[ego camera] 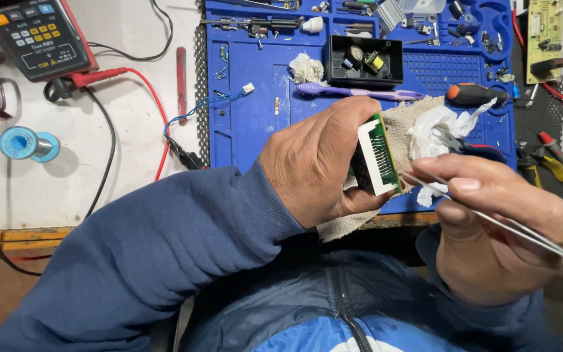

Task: Repairing a digital display module and circuit board using a multimeter and tweezers.

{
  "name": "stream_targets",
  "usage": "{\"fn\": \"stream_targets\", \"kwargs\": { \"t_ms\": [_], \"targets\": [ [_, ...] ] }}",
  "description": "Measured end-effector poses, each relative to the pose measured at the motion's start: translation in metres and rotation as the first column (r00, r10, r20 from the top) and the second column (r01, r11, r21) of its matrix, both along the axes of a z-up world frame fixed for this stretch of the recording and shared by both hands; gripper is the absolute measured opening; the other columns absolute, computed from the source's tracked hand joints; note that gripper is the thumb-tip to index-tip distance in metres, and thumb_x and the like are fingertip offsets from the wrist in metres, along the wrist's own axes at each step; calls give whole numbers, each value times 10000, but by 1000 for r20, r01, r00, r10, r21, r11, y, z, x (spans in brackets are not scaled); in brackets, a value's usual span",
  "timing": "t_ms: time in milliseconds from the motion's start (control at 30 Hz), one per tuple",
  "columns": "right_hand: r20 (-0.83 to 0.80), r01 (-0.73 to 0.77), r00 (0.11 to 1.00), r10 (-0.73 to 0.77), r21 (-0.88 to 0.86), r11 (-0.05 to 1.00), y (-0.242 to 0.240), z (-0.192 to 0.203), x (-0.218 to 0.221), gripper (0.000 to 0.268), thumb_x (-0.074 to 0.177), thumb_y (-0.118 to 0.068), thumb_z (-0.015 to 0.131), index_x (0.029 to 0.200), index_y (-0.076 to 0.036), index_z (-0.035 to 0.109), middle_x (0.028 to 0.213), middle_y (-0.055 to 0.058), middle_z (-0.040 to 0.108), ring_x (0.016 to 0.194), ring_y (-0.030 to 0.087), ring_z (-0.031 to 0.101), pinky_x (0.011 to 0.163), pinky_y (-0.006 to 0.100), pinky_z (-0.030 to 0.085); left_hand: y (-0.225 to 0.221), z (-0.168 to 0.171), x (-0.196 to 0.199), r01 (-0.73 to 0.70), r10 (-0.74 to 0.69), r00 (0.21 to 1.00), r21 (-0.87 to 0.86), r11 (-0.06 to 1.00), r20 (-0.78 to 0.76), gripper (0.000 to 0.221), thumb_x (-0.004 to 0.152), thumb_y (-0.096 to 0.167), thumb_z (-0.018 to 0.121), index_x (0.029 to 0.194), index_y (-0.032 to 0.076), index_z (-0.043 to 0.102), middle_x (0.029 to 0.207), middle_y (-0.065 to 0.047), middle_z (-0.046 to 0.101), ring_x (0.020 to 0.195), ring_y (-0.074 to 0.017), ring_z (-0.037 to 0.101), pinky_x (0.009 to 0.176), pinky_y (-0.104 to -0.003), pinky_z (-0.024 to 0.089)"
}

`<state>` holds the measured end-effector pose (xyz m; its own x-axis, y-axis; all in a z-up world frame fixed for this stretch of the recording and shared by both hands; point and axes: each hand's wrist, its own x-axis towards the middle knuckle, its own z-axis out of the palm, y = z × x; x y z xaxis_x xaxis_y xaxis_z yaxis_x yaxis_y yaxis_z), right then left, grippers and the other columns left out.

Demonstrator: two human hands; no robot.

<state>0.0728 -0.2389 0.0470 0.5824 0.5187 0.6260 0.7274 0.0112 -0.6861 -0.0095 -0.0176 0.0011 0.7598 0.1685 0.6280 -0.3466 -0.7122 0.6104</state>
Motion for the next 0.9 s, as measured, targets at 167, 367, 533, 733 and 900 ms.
{"fn": "stream_targets", "kwargs": {
  "t_ms": [167,367,533,733,900],
  "targets": [
    [-13,4,1000,-3,33,999,12,-4,-8,167,1255,-103,665,1336,31,608,1271,366,790,1206,474,893,1151,531,785,-11,-6,-5,-93,95,994,23,995,-56,921,1045,502,998,1633,16,481,1608,-183,713,1438,-363,826,1176,-432,665],
    [116,26,993,-14,-102,994,19,13,-14,136,1282,-2,638,1393,76,623,1310,358,816,1223,457,893,1193,545,739,-27,-8,-6,-321,325,943,57,945,-76,947,1038,641,897,1657,42,504,1606,-134,745,1357,-337,871,1105,-423,687],
    [147,17,989,-1,-108,994,17,11,-9,78,1300,35,611,1368,71,625,1272,355,829,1171,439,884,1149,541,713,-42,-9,-4,-449,448,889,8,893,-96,953,980,631,898,1657,84,511,1593,-99,782,1361,-313,880,1083,-426,693],
    [234,-7,971,52,-189,982,14,11,-3,529,1095,-186,976,1398,62,620,1305,229,807,1242,421,884,1131,533,724,-56,-6,-11,-534,529,842,-20,846,-111,906,1069,725,718,1657,65,518,1652,-109,732,1471,-317,840,1175,-439,687],
    [227,-49,969,97,-210,976,7,12,2,416,1136,-72,957,1386,58,651,1267,265,845,1206,429,880,1111,494,708,-55,7,-33,-435,439,895,56,899,-87,939,1125,647,753,1677,-48,446,1720,-277,669,1617,-429,742,1356,-485,637]
  ]
}}
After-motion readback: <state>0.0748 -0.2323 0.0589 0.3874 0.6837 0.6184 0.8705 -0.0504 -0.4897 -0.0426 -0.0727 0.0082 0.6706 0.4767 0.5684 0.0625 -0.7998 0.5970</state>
